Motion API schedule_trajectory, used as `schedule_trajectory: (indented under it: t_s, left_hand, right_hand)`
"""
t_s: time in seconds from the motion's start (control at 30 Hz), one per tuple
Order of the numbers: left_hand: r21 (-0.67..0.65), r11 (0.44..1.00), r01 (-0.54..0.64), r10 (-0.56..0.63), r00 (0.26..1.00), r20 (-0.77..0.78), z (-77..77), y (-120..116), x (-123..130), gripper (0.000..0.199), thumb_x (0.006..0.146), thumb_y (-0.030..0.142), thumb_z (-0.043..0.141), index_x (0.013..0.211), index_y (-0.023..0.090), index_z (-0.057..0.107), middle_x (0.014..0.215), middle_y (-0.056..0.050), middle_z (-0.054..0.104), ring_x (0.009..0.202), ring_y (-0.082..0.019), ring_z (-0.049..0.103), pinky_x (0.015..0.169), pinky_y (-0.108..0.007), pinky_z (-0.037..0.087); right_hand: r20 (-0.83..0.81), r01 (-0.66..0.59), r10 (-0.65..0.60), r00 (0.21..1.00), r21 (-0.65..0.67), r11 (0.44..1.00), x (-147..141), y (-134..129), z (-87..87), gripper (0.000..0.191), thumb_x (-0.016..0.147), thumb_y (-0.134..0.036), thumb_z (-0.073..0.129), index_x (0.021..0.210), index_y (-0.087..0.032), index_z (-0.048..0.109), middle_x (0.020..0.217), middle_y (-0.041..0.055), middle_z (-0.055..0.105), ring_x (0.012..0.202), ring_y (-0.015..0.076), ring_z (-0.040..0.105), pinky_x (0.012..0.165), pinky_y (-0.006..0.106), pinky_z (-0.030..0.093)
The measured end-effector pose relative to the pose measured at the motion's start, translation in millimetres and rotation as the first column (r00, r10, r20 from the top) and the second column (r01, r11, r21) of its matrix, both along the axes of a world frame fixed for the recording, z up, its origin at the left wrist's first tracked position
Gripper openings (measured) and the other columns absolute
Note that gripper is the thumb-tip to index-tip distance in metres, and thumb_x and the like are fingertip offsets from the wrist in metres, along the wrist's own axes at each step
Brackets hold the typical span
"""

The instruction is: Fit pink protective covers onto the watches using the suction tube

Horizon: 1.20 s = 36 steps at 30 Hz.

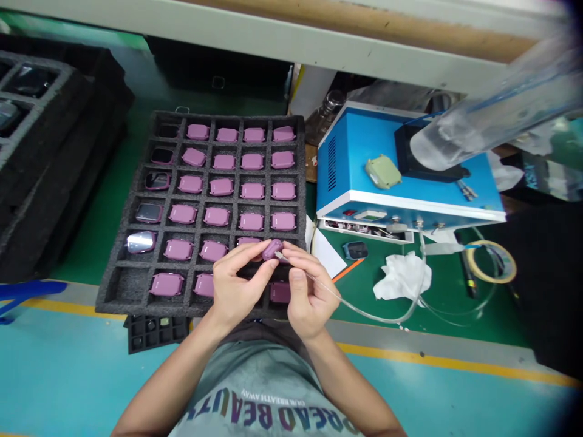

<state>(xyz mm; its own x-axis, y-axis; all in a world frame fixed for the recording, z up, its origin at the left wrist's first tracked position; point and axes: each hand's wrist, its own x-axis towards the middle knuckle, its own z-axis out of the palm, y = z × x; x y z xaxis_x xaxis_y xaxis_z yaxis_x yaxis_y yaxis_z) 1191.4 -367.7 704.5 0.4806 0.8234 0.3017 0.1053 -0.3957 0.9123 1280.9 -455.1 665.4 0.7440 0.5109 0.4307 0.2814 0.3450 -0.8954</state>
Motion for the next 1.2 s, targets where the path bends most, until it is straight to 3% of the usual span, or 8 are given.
schedule_trajectory:
  t_s: [0.27, 0.73, 1.2]
  left_hand:
    - [0.063, 0.998, -0.006, 0.007, 1.0, -0.014, -1.2, 3.4, -1.7, 0.025, 0.086, 0.015, 0.079, 0.11, 0.02, 0.084, 0.102, -0.006, 0.083, 0.088, -0.018, 0.078, 0.083, -0.026, 0.064]
    - [0.117, 0.993, -0.011, 0.017, 0.999, -0.046, -5.7, 8.7, -5.1, 0.026, 0.088, 0.019, 0.08, 0.114, 0.021, 0.082, 0.107, -0.005, 0.083, 0.094, -0.018, 0.078, 0.09, -0.028, 0.063]
    - [0.101, 0.995, -0.006, 0.01, 0.999, -0.033, -5.8, 9.4, -4.1, 0.026, 0.088, 0.021, 0.08, 0.114, 0.022, 0.082, 0.107, -0.005, 0.083, 0.093, -0.018, 0.079, 0.088, -0.028, 0.064]
  right_hand:
    - [-0.017, -0.027, 0.028, 0.999, 0.059, 0.998, 1.0, 4.5, 0.2, 0.023, 0.101, -0.014, 0.059, 0.112, -0.026, 0.076, 0.111, 0.0064, 0.08, 0.115, 0.0231, 0.076, 0.103, 0.045, 0.063]
    - [-0.024, -0.037, 0.04, 0.999, 0.094, 0.995, 1.8, 10.4, 3.2, 0.023, 0.101, -0.015, 0.059, 0.112, -0.026, 0.075, 0.111, 0.0069, 0.08, 0.115, 0.0227, 0.076, 0.102, 0.044, 0.063]
    - [-0.045, -0.043, 0.047, 0.998, 0.093, 0.995, -0.2, 11.5, 1.2, 0.022, 0.101, -0.016, 0.058, 0.111, -0.026, 0.075, 0.111, 0.0069, 0.08, 0.115, 0.0225, 0.075, 0.102, 0.044, 0.063]
